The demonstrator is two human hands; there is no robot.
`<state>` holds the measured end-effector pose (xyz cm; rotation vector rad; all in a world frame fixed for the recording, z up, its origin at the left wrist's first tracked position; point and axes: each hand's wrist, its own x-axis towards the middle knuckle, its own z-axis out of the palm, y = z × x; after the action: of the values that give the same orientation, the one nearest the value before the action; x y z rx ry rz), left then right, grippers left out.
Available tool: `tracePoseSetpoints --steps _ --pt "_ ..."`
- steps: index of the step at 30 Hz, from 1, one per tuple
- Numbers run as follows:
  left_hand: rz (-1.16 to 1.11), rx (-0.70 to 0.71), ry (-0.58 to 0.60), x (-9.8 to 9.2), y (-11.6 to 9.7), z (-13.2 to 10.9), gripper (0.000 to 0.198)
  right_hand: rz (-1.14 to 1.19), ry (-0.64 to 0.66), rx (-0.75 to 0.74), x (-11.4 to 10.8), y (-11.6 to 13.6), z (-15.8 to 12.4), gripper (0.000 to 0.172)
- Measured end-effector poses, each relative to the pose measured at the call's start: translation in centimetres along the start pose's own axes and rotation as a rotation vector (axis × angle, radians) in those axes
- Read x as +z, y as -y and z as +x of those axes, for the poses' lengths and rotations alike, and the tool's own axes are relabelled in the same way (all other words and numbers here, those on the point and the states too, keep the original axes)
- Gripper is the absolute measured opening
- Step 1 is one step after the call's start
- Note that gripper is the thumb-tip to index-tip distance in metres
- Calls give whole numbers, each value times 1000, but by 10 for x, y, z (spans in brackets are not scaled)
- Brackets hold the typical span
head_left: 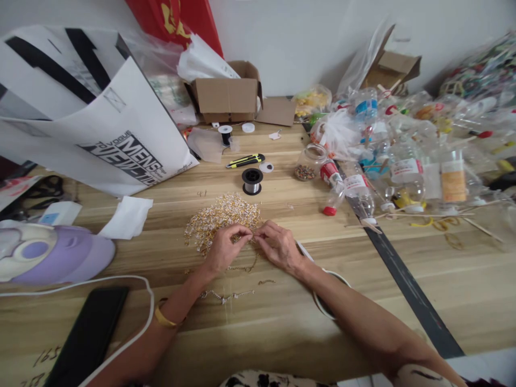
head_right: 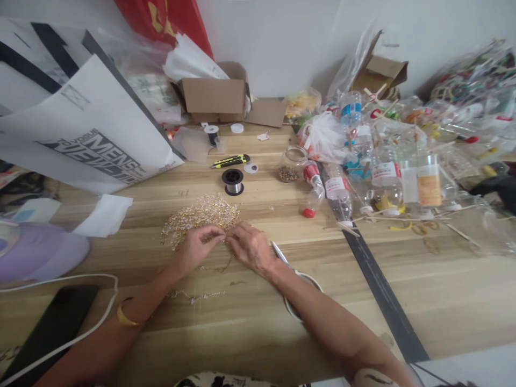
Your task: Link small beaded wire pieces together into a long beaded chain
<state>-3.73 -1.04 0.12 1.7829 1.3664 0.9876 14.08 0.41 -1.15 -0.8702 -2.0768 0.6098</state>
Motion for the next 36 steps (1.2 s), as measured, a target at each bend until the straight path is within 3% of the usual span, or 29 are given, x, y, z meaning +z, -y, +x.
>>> tracePoseSetpoints --steps 22,36 --pt "-118 -125 44 0 4 1 14 4 -1 -7 3 -4 -2 10" --pt "-65 -56 57 -4 0 2 16 54 21 88 1 -1 -1 13"
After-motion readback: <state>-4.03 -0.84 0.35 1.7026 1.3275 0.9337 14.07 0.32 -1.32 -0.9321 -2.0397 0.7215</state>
